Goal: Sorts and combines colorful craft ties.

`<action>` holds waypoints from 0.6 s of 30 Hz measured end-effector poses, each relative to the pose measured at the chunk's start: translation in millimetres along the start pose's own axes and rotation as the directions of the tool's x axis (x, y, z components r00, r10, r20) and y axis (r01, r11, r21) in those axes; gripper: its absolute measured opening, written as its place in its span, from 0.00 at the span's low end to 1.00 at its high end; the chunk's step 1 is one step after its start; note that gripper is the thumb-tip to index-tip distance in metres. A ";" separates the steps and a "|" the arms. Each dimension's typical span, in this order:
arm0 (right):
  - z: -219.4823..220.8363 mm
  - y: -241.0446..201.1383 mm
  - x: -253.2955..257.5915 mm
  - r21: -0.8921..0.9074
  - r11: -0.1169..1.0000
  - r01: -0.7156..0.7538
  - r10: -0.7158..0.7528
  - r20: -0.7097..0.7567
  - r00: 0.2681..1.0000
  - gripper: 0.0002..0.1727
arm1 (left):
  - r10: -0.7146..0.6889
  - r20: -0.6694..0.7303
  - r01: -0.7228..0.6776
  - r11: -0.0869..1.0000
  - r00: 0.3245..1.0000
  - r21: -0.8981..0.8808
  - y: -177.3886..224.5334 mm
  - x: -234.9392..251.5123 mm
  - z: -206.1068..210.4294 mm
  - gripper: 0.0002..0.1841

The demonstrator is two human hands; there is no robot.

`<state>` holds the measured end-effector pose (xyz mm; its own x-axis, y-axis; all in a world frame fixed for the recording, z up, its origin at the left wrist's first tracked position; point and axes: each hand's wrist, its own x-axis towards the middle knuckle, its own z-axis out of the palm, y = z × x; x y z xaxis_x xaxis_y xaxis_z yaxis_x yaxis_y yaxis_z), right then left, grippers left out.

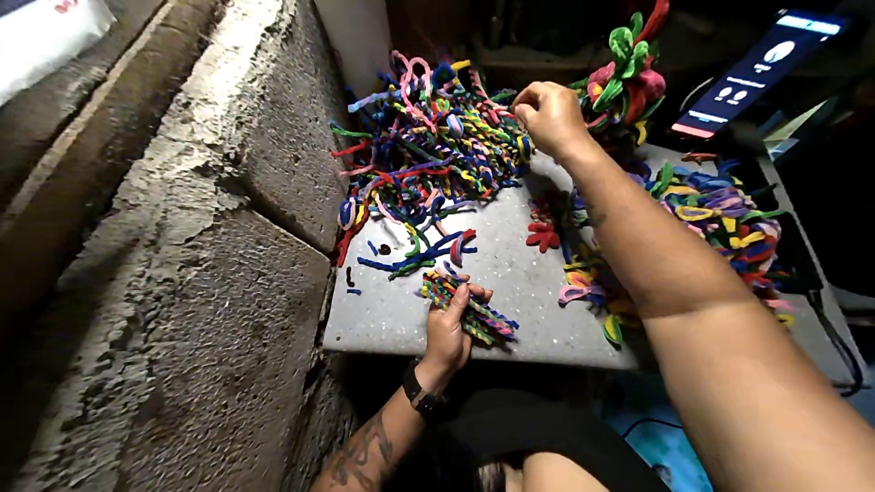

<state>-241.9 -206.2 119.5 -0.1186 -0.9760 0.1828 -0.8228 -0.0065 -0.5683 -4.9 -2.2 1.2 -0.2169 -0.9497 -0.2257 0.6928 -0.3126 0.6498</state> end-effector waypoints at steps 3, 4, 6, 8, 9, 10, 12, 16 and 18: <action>14.9 -4.1 28.0 0.025 0.998 -0.050 0.050 -0.015 0.999 0.17 | 0.002 0.000 -0.002 1.000 1.000 -0.005 -0.5 -0.7 0.3 0.09; 19.1 -6.6 32.8 0.026 0.998 -0.061 0.061 0.001 0.998 0.18 | -0.001 -0.004 0.001 1.000 1.000 -0.004 -0.3 -1.0 0.7 0.09; 27.1 -9.6 40.3 -0.021 0.998 -0.055 0.056 0.052 0.997 0.20 | -0.011 -0.009 0.011 1.000 1.000 -0.008 0.1 -1.5 1.7 0.09; 31.1 -11.1 44.5 -0.073 0.996 -0.047 0.054 0.096 0.994 0.19 | -0.013 -0.008 0.013 1.000 1.000 -0.009 0.1 -1.8 2.1 0.09; 29.7 -12.4 44.2 -0.064 0.997 -0.048 0.054 0.092 0.994 0.18 | -0.011 -0.003 0.011 1.000 1.000 -0.008 0.1 -1.9 1.9 0.09; 25.7 -14.7 42.4 -0.028 0.998 -0.052 0.054 0.073 0.996 0.16 | -0.011 0.000 0.011 1.000 1.000 -0.013 0.3 -1.9 1.7 0.09; 14.8 -18.1 38.4 0.090 0.994 -0.061 0.057 0.045 0.997 0.15 | -0.011 0.000 0.011 1.000 1.000 -0.024 0.8 -1.8 2.3 0.09; 6.7 -13.7 17.4 0.325 0.944 -0.059 0.033 0.084 0.996 0.14 | -0.007 0.012 0.007 1.000 1.000 -0.021 0.4 -2.2 1.5 0.09; -0.8 -12.3 -5.3 0.352 0.933 -0.075 0.024 0.149 0.989 0.13 | -0.010 0.010 0.010 1.000 1.000 -0.029 0.6 -1.6 1.7 0.09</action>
<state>-231.6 -200.8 126.1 -0.0537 -0.9974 0.0476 -0.5628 -0.0091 -0.8265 -5.3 -0.9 3.2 -0.2310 -0.9467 -0.2246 0.7100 -0.3219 0.6263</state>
